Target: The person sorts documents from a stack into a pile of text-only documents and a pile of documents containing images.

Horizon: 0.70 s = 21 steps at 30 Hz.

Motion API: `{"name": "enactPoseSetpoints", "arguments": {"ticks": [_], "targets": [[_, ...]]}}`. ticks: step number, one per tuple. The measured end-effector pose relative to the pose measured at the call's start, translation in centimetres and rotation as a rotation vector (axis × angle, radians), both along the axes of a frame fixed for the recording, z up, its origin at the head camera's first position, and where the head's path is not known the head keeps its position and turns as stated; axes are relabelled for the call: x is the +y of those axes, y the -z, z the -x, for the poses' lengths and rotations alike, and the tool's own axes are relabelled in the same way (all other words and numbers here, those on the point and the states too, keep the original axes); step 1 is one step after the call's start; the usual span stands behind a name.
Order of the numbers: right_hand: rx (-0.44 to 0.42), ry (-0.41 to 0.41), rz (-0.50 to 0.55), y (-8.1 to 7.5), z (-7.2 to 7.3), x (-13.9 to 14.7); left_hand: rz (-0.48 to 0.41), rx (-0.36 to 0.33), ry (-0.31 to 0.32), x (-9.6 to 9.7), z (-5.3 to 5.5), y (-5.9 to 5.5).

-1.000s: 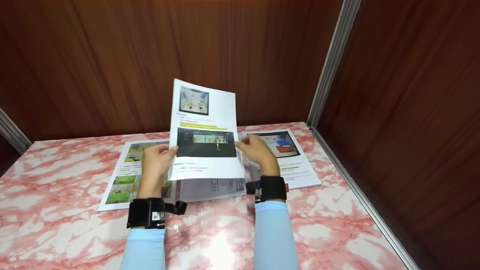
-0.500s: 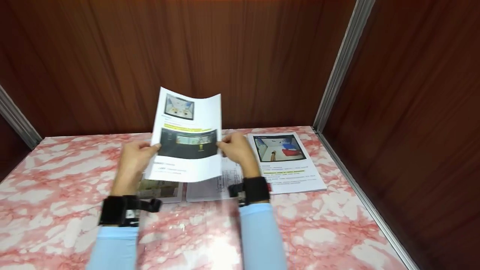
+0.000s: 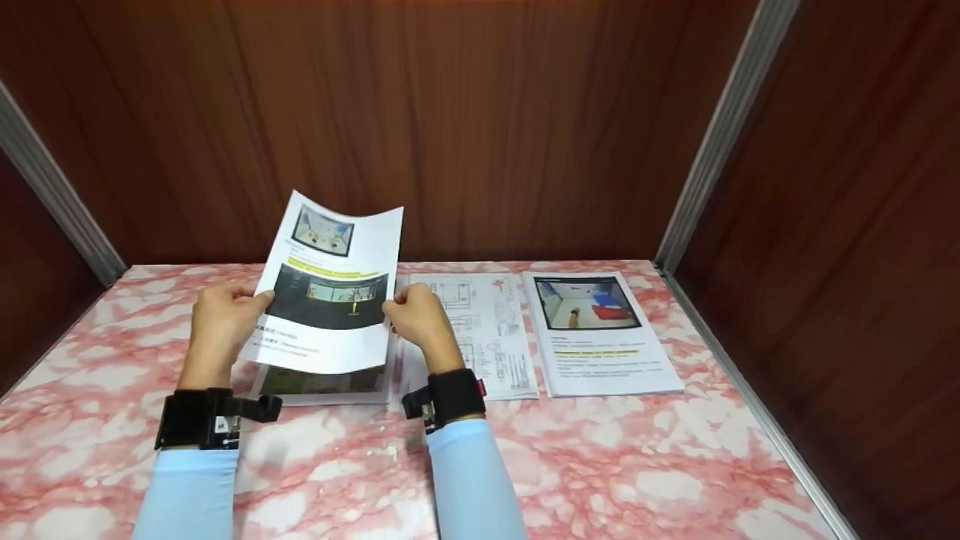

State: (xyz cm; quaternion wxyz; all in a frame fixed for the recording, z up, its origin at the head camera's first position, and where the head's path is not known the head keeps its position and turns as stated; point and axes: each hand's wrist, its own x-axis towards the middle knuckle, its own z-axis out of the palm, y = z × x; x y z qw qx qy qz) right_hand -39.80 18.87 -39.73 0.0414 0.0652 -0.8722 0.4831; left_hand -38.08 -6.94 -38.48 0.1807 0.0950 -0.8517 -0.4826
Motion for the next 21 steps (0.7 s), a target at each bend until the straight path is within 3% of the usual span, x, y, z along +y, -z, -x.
{"name": "enactPoseSetpoints", "arguments": {"ticks": [9,21], "targets": [[-0.064,-0.02,0.043,0.7,0.3,0.1,0.003,-0.051,0.058,-1.4,0.8,1.2],[-0.108,-0.049,-0.102,2.5,0.7,-0.1,0.01,-0.172,0.139,-1.6,1.4,3.9]]}}
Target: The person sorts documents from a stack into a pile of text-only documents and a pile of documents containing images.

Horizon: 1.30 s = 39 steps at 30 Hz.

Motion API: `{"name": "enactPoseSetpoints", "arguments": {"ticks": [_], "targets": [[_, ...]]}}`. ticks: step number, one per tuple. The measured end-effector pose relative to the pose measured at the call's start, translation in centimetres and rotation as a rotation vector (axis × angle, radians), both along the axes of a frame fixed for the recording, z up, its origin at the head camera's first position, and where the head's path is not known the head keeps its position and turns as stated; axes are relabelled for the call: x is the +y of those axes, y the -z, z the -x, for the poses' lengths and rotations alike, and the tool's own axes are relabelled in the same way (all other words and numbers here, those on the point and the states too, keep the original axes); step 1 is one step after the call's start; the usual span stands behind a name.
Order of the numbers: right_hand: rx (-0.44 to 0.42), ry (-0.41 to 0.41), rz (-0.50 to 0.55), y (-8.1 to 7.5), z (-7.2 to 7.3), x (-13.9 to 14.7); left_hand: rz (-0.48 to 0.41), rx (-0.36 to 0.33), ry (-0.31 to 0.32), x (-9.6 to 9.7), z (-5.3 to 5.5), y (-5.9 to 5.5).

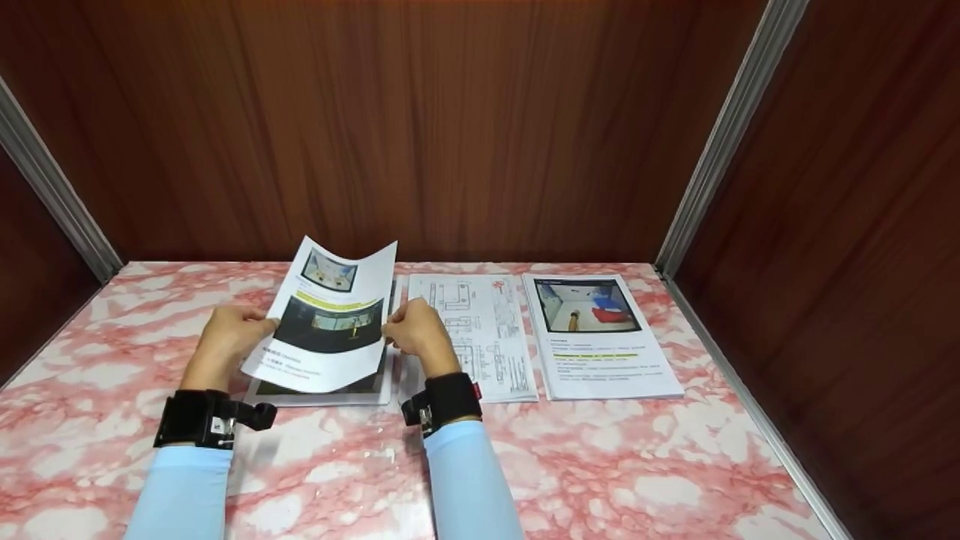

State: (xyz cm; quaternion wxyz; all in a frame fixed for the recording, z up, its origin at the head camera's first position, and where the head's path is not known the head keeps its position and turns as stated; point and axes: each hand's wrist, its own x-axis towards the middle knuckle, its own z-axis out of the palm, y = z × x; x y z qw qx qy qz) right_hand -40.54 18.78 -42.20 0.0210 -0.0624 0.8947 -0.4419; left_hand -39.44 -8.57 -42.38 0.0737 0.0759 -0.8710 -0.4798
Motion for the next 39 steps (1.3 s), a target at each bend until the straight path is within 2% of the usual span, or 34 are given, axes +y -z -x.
{"name": "enactPoseSetpoints", "arguments": {"ticks": [6,15,22,33,39], "targets": [[0.011,-0.008,-0.065,0.8,0.2,0.2,-0.002,-0.009,0.011,-0.1,0.1,1.1],[0.019,-0.016,-0.167,1.7,0.4,0.3,-0.001,-0.04,0.01,-0.2,0.1,1.9],[-0.016,-0.015,-0.167,2.2,0.5,0.3,-0.001,-0.06,0.003,-0.4,0.3,2.3],[-0.015,-0.025,-0.193,2.6,0.7,0.4,0.038,-0.082,0.009,-0.8,0.4,2.9],[-0.064,-0.025,-0.196,2.5,0.7,0.5,0.023,-0.109,0.008,-0.7,0.4,2.8]]}}
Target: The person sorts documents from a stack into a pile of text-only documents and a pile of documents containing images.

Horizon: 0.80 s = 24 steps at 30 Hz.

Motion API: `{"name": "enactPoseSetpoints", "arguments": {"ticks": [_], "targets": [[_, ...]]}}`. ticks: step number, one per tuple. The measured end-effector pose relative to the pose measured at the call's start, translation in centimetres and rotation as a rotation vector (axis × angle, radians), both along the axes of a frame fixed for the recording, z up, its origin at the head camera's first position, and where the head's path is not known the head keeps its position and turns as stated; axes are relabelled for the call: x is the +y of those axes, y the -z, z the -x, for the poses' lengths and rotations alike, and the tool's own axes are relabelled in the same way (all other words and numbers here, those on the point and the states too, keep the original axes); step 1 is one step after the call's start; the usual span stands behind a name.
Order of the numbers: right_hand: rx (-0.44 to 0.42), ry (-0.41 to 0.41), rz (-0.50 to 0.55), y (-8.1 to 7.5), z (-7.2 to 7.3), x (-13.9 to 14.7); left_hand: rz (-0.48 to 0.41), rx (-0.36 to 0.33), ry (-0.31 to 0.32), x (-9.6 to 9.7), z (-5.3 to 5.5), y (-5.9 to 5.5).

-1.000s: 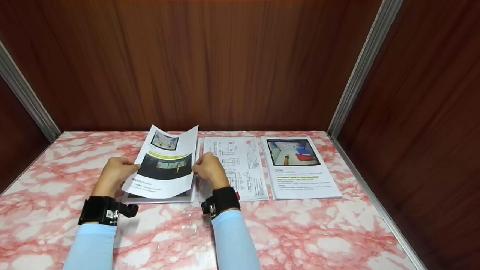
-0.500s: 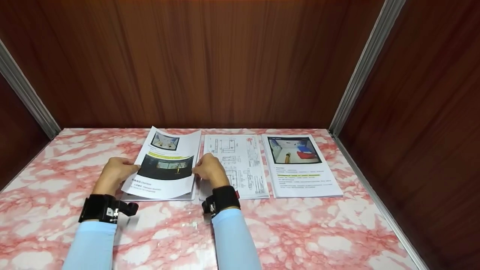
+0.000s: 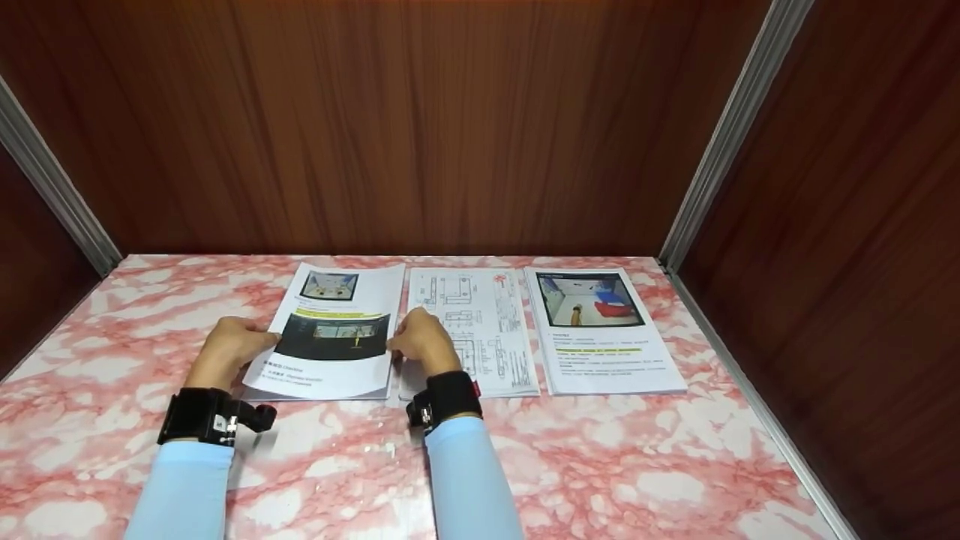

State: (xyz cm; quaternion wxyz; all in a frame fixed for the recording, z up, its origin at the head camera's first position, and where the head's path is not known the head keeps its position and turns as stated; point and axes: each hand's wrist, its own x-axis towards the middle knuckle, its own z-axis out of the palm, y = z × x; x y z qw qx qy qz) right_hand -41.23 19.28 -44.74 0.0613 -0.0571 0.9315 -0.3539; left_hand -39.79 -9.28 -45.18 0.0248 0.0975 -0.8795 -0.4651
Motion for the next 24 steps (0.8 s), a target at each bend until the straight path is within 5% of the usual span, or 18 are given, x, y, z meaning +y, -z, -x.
{"name": "enactPoseSetpoints", "arguments": {"ticks": [7,13,18,24], "targets": [[-0.012,-0.007,-0.022,-0.1,-0.1,0.1,0.007,-0.019,-0.004,-0.2,-0.1,-0.1],[-0.006,0.024,-0.054,-0.8,-0.4,0.1,0.04,-0.122,-0.057,-0.7,-0.6,-1.0],[0.003,0.055,0.037,-1.5,-0.6,-0.4,0.058,-0.19,-0.1,-1.0,-1.1,-1.7],[0.001,0.053,-0.012,-1.7,-0.9,-1.3,0.021,-0.187,-0.062,-0.6,-1.2,-1.7]]}}
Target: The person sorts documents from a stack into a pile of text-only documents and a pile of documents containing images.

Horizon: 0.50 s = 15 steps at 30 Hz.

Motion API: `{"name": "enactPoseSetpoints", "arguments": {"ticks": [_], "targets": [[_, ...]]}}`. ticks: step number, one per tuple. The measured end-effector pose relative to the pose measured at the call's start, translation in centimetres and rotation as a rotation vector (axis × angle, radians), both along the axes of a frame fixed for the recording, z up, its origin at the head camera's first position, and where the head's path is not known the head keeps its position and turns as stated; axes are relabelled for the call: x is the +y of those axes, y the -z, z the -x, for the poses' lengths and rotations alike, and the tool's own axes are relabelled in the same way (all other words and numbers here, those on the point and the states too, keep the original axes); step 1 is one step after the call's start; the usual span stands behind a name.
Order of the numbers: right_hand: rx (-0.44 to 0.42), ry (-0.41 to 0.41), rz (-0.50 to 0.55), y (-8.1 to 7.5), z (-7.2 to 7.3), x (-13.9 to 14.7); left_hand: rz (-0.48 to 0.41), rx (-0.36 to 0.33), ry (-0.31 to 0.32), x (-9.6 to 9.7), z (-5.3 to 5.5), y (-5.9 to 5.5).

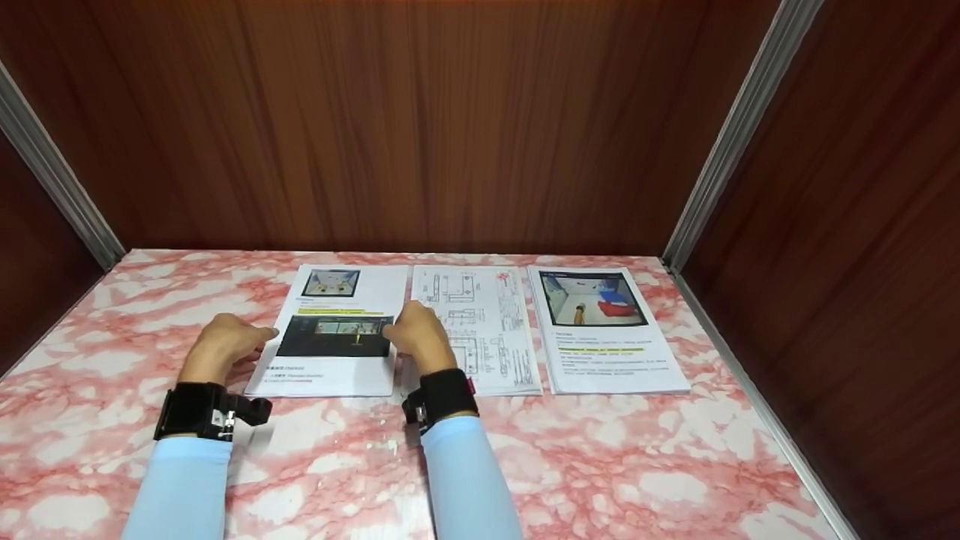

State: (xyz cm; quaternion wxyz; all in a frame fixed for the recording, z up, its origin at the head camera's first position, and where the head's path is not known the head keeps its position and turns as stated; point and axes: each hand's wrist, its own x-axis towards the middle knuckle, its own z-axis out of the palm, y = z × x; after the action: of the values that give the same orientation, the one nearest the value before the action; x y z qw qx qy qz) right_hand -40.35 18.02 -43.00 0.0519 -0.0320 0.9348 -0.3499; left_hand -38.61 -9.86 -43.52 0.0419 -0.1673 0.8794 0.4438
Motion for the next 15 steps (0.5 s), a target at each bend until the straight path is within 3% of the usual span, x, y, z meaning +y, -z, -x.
{"name": "enactPoseSetpoints", "arguments": {"ticks": [3,15], "targets": [[0.014,-0.001,-0.019,0.17,-0.01,-0.19,-0.003,0.005,0.02,0.23,0.05,0.2],[0.012,0.001,-0.01,0.19,-0.04,-0.01,-0.039,-0.002,0.005,0.2,0.23,0.63]]}}
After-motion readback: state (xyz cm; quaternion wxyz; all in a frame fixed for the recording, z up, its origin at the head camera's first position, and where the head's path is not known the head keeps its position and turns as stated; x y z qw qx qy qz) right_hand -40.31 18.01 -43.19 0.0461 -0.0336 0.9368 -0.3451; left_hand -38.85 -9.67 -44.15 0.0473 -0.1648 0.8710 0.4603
